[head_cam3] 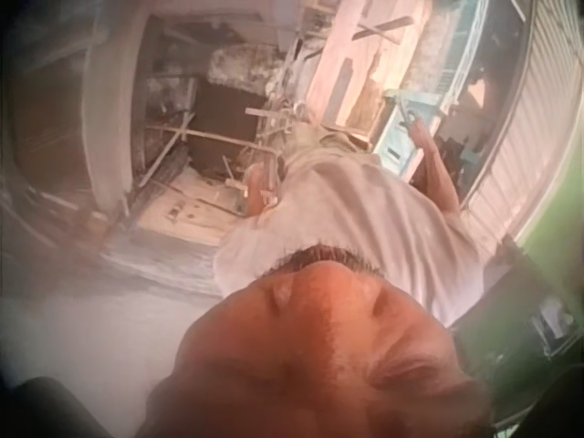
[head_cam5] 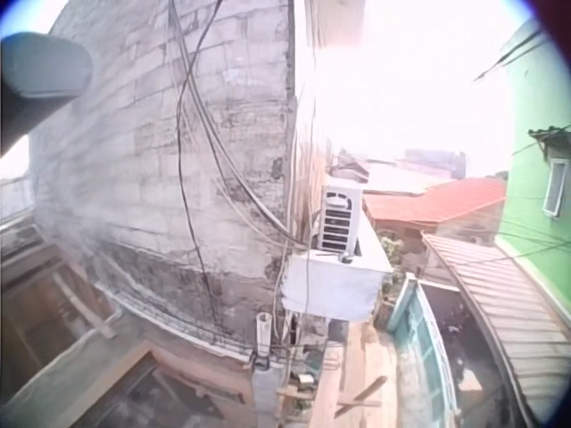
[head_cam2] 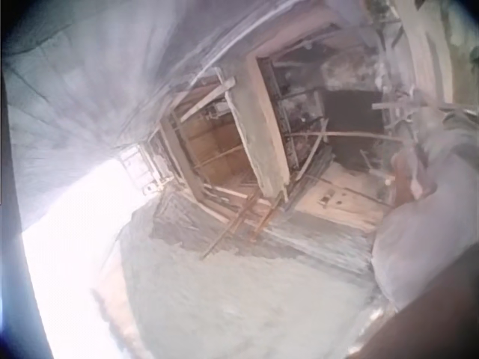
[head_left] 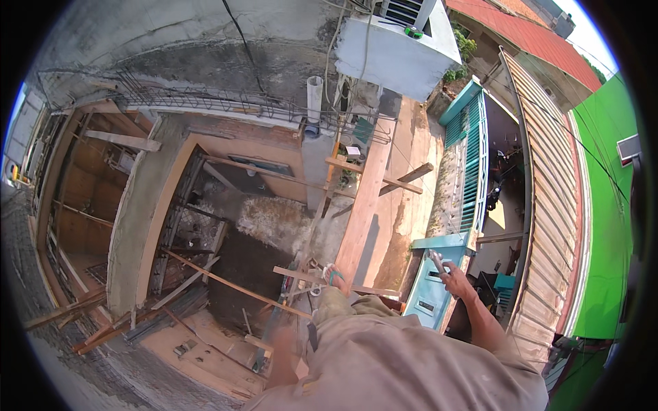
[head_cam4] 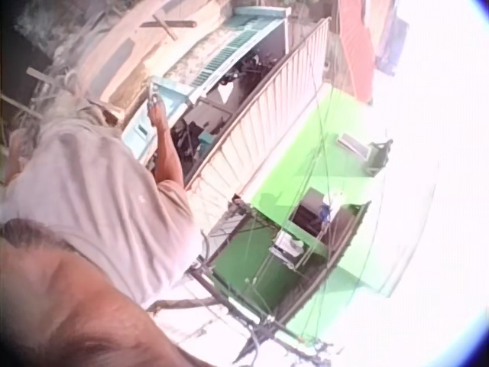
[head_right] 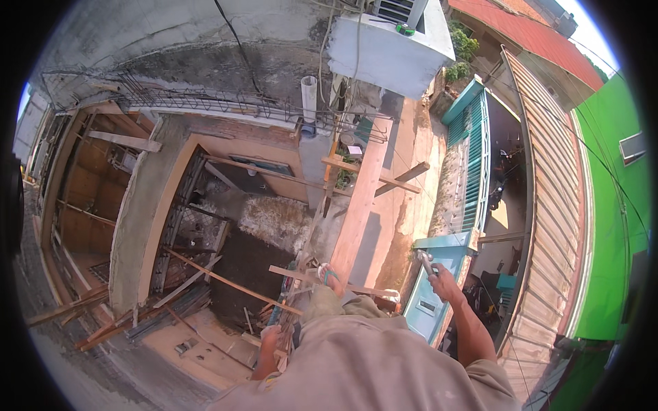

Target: The person uses a tape measure to measure a wooden plank and a metal rebar frame at a construction site. They extend the tape measure, align it with the objects, and read the measurements while standing on scaffolding.

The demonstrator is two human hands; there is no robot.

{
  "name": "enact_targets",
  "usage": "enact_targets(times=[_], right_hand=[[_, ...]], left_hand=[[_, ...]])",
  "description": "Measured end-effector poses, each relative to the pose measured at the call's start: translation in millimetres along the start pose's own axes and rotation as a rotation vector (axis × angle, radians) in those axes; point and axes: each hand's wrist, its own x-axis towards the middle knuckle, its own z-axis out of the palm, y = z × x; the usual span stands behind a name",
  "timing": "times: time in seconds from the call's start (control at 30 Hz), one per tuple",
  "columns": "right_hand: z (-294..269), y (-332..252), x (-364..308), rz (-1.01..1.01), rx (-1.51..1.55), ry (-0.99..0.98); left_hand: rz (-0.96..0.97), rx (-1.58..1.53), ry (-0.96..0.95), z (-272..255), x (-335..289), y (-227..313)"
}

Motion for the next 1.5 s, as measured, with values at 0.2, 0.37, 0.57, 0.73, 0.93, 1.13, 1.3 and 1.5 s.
enact_targets(times=[0.2, 0.37, 0.57, 0.73, 0.93, 1.13, 1.3, 1.5], right_hand=[[-4, 12, 32, -0.024, 0.236, 0.105], [-20, -9, 40, -0.040, 0.283, 0.157], [-107, -72, 104, -0.126, 0.286, 0.389], [-214, -154, 208, -0.314, 0.220, 0.603], [-349, -291, 359, -0.508, -0.060, 0.827], [-450, -363, 521, -0.468, -0.256, 0.867], [-482, -389, 605, -0.384, -0.262, 0.909], [-502, -419, 657, -0.303, -0.282, 0.890]], left_hand=[[-0.040, -0.059, 0.100, -21, -4, 156], [0.022, -0.169, 0.217, -23, -15, 267], [0.007, -0.056, 0.180, 12, 6, 309], [-0.061, -0.028, 0.175, 54, 0, 341], [-0.063, 0.041, 0.235, 82, 27, 416], [0.033, 0.001, 0.266, 135, 24, 536], [0.014, -0.010, 0.192, 177, 23, 538], [-0.129, 0.104, 0.183, 215, 19, 494]])
